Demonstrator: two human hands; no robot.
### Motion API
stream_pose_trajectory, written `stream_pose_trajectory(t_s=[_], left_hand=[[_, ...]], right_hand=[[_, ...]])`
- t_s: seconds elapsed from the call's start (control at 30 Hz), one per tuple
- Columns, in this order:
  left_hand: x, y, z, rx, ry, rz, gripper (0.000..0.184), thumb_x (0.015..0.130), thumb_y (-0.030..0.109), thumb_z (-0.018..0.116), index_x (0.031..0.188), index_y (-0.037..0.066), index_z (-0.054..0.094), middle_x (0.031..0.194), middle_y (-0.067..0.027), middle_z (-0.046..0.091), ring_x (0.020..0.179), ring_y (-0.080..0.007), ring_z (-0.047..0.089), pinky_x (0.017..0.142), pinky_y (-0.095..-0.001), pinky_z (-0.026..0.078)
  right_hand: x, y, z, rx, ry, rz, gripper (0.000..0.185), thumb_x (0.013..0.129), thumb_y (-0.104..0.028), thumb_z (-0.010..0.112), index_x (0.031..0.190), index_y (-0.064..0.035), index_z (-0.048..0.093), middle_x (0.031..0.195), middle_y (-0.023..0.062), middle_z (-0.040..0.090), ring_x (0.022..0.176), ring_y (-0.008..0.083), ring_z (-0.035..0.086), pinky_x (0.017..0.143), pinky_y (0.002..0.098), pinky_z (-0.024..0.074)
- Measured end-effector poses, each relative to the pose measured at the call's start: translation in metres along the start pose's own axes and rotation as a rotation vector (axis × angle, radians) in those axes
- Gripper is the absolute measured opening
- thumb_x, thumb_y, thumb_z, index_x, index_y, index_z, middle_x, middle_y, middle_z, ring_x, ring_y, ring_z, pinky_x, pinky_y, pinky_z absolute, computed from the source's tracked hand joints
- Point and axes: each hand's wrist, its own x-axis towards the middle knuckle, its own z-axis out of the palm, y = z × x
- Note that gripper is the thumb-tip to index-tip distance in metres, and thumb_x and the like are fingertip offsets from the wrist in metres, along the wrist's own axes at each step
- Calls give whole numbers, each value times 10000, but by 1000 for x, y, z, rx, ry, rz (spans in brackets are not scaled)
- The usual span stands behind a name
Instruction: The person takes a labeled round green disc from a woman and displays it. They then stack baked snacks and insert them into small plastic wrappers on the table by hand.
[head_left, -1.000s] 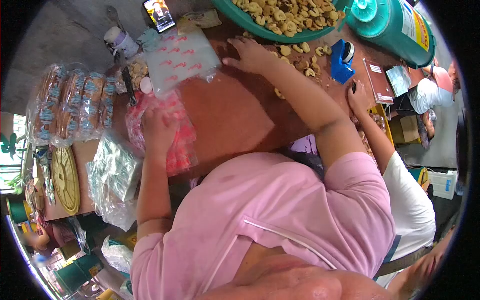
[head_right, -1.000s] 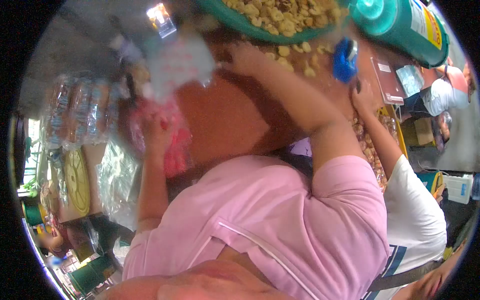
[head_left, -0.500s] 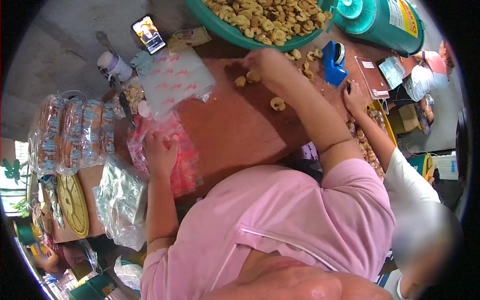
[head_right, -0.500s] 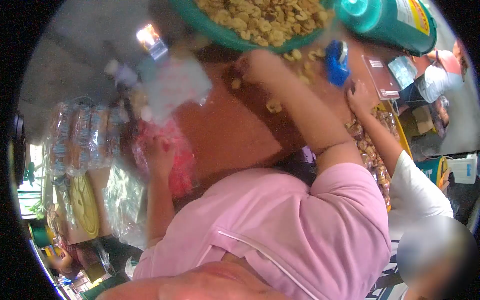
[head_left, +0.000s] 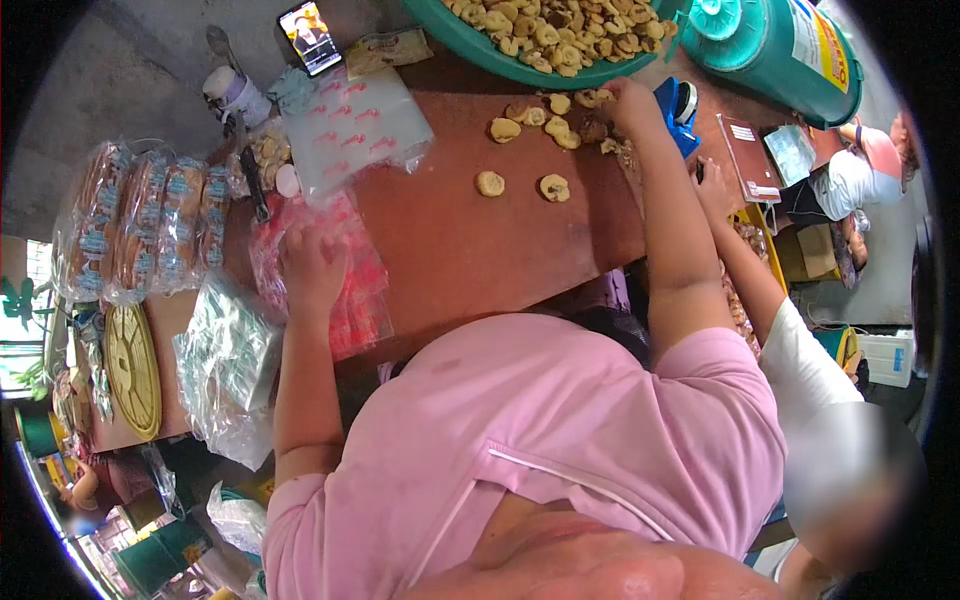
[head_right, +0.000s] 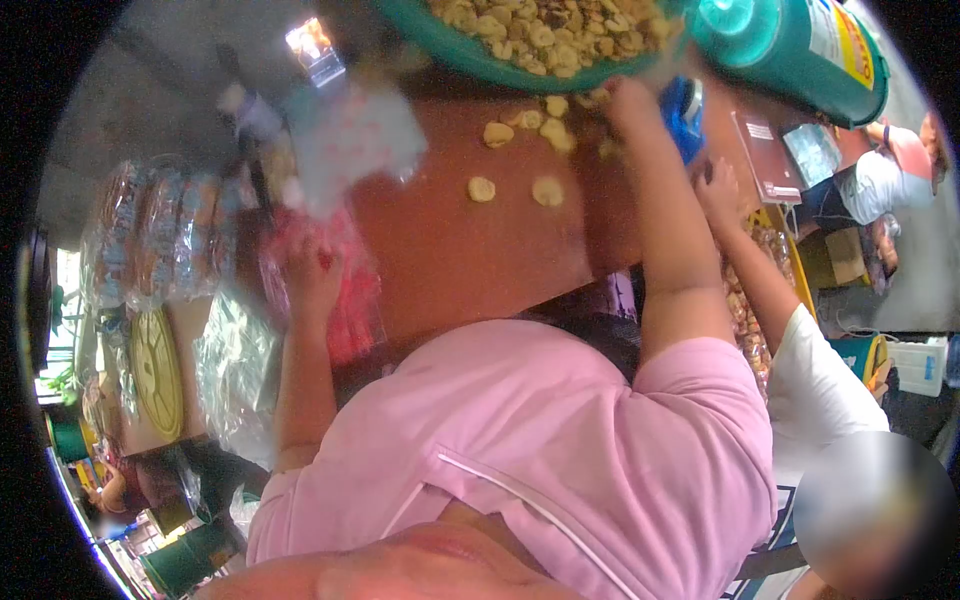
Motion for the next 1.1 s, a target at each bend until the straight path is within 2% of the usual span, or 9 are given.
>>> stream_pose_trajectory(t_s=[0.17,0.27,0.37,0.53,0.63,0.73,0.83,1.03,1.1], left_hand=[[1,3,-5,28,82,97,317,866,308,753,1013,49,642,1253,-223,572,1209,-464,522,1058,-567,416],[3,1,-1,-10,15,12,314,867,303,753,1020,49,647,1277,-212,572,1238,-455,510,1070,-560,407],[2,4,-4,7,31,10,288,864,289,762,994,55,657,1289,-196,580,1264,-437,503,1079,-544,407],[2,-1,-3,-49,71,82,252,855,274,775,945,68,663,1270,-185,595,1252,-420,521,1074,-529,412],[4,-2,-1,-39,52,42,248,855,276,780,931,74,659,1277,-180,592,1258,-416,516,1080,-522,407],[3,-3,0,-38,16,2,243,857,276,781,923,79,656,1280,-177,592,1260,-412,515,1082,-517,407],[3,-1,-1,-49,54,18,236,860,274,780,922,82,657,1282,-174,595,1259,-408,518,1081,-515,410],[2,-4,-1,-74,62,36,229,858,266,780,945,81,676,1289,-160,592,1272,-398,509,1094,-505,397],[3,-1,-5,-75,59,31,233,857,269,781,950,80,682,1288,-159,592,1273,-397,508,1096,-504,393]], right_hand=[[-85,-61,-31,249,-391,-134,291,817,-154,832,1063,-31,738,1015,174,754,958,320,725,867,382,544],[-121,-72,-23,300,-579,-204,274,819,-133,823,1056,-27,735,1002,174,744,973,314,719,871,378,543],[-149,-107,-37,194,-505,-195,257,814,-100,805,1049,-27,729,1047,180,721,1031,337,693,899,391,543],[-191,-117,-26,222,-365,-431,256,800,-69,780,1050,-39,730,1148,190,679,1127,379,637,935,433,538],[-194,-106,-30,177,-434,-471,248,818,-78,787,1057,-37,731,1086,163,705,1028,311,682,877,394,550],[-182,-132,-71,160,-464,-78,258,839,-87,798,1083,-31,733,992,115,732,908,210,687,811,340,549],[-170,-112,-63,232,-367,-182,289,848,-105,815,1112,-24,733,910,75,740,834,135,655,765,299,535],[-174,-121,-40,390,-718,-277,297,840,-80,815,1118,-20,729,954,76,740,865,163,655,821,324,526],[-173,-119,-36,324,-713,-277,312,819,-83,823,1108,-18,724,1012,89,733,921,208,675,863,346,524]])
